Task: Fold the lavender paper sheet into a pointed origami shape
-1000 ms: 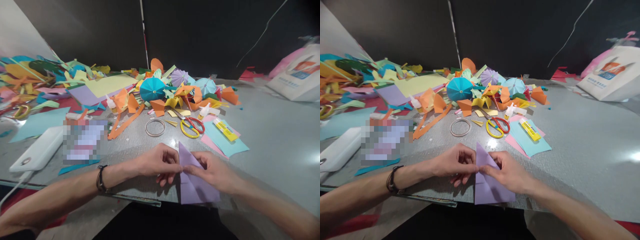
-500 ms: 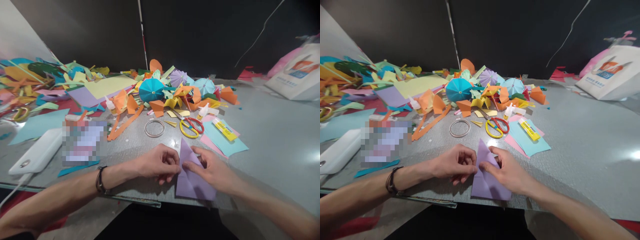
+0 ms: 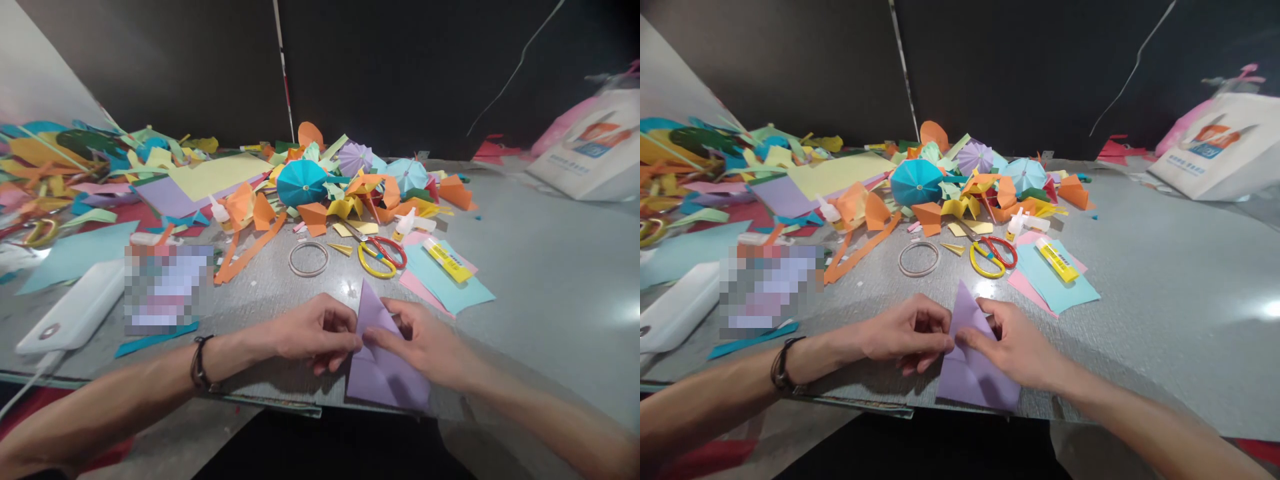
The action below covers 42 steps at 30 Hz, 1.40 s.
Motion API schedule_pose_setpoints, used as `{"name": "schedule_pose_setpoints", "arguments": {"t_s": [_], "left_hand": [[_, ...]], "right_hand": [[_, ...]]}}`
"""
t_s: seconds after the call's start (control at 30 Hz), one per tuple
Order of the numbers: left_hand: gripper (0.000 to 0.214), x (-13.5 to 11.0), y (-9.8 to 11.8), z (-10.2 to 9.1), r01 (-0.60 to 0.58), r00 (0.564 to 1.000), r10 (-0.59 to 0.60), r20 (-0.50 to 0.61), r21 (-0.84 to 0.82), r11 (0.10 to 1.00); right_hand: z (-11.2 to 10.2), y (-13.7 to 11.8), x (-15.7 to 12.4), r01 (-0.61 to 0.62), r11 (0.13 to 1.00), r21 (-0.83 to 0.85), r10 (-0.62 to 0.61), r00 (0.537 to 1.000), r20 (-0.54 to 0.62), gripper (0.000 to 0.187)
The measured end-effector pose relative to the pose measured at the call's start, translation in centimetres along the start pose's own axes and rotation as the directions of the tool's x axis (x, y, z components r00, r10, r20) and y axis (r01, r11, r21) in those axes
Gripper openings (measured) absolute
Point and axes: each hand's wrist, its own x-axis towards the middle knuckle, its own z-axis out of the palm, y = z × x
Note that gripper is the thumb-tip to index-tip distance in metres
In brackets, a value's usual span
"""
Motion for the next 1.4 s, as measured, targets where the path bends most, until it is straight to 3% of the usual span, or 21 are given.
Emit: {"name": "schedule_pose_setpoints", "arguments": {"t_s": [0.2, 0.43, 0.67, 0.87, 1.4], "left_hand": [[0.038, -0.6, 0.3, 0.3, 0.032, 0.996, -0.036, 0.079, 0.054, 0.998], [0.034, -0.7, 0.5, 0.2, 0.049, 0.99, -0.058, 0.127, 0.077, 0.996], [0.033, -0.8, 0.6, 0.1, 0.066, 0.978, -0.079, 0.191, 0.075, 0.995], [0.026, -0.5, 0.5, 0.1, 0.07, 0.98, -0.083, 0.179, 0.078, 0.994], [0.019, -0.2, 0.0, 0.2, 0.102, 0.974, -0.119, 0.192, 0.095, 0.99]], "right_hand": [[-0.7, -0.3, 0.0, 0.079, 0.99, 0.116, -0.08, 0.997, 0.003, 0.052], [-1.1, -0.4, 0.1, 0.112, 0.987, 0.118, -0.117, 0.992, 0.041, 0.059], [-1.5, 0.1, 0.1, 0.07, 0.949, 0.306, -0.071, 0.997, -0.006, 0.038], [-1.4, 0.1, 0.0, 0.08, 0.943, 0.324, -0.056, 0.995, -0.082, 0.029], [-1.7, 0.5, 0.1, 0.032, 0.934, 0.356, -0.029, 0.999, -0.014, 0.029]]}}
